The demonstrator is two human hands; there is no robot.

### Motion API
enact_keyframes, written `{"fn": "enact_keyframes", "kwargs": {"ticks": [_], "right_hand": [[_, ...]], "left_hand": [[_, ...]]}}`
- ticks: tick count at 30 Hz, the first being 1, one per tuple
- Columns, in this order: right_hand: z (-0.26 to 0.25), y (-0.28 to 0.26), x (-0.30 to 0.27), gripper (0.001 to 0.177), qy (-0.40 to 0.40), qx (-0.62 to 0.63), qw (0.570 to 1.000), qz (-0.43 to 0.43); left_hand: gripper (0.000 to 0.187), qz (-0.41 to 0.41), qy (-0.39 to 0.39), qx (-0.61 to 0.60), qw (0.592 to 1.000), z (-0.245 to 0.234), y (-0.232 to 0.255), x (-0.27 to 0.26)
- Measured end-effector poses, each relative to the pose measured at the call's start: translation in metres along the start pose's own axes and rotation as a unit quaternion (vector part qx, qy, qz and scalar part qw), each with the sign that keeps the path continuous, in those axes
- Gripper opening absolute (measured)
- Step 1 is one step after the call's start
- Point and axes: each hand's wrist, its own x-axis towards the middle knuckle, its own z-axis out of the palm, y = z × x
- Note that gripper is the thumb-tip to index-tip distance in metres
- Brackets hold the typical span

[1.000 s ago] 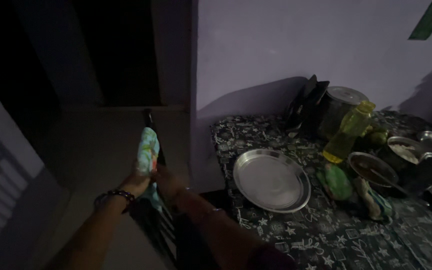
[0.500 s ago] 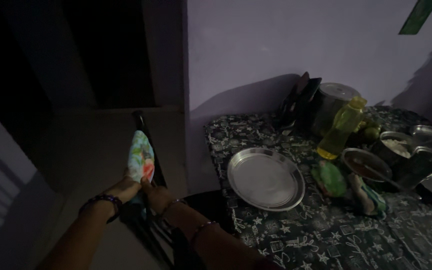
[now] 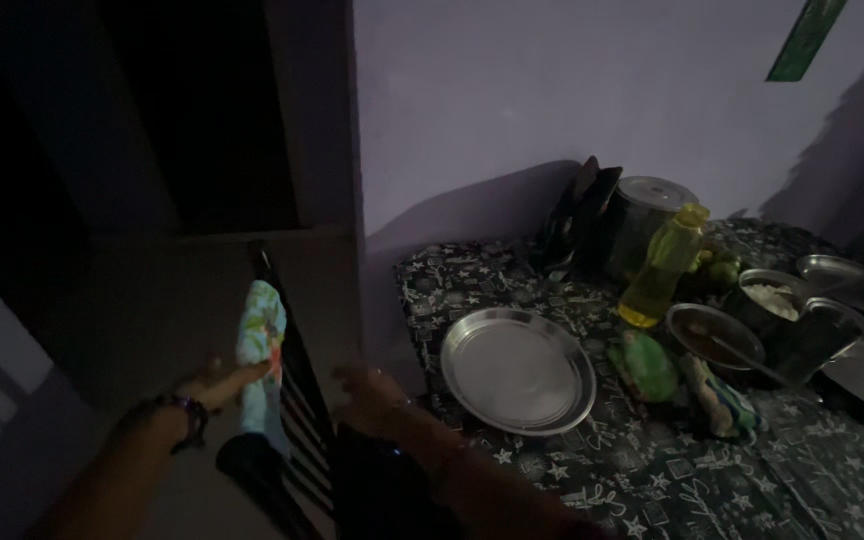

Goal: The person places plates on a dining table, wipes the table with a cloth, and serves rice and other dishes from containers into the plates using a ladle and a spoon.

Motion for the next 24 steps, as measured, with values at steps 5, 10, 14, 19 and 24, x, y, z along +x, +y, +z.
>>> {"fn": "enact_keyframes", "kwargs": {"ticks": [5, 10, 14, 19, 24], "right_hand": [[-0.006, -0.044, -0.050, 0.074, -0.411, 0.089, 0.896, 0.143], [0.052, -0.076, -0.067, 0.061, -0.342, 0.008, 0.935, 0.098], [0.090, -0.064, -0.067, 0.054, -0.277, -0.047, 0.954, 0.101], [0.108, -0.048, -0.070, 0.051, -0.236, -0.092, 0.961, 0.112], [0.103, -0.050, -0.061, 0.051, -0.248, -0.105, 0.952, 0.147]], "left_hand": [[0.127, 0.013, 0.008, 0.023, 1.000, 0.044, -0.028, 0.015], [0.125, 0.010, 0.017, 0.028, 0.999, 0.051, -0.033, 0.024], [0.124, 0.016, 0.025, 0.033, 0.999, 0.053, -0.024, 0.029], [0.122, 0.024, 0.026, 0.036, 0.999, 0.061, -0.007, 0.037], [0.120, 0.025, 0.035, 0.045, 0.998, 0.063, -0.004, 0.046]]}}
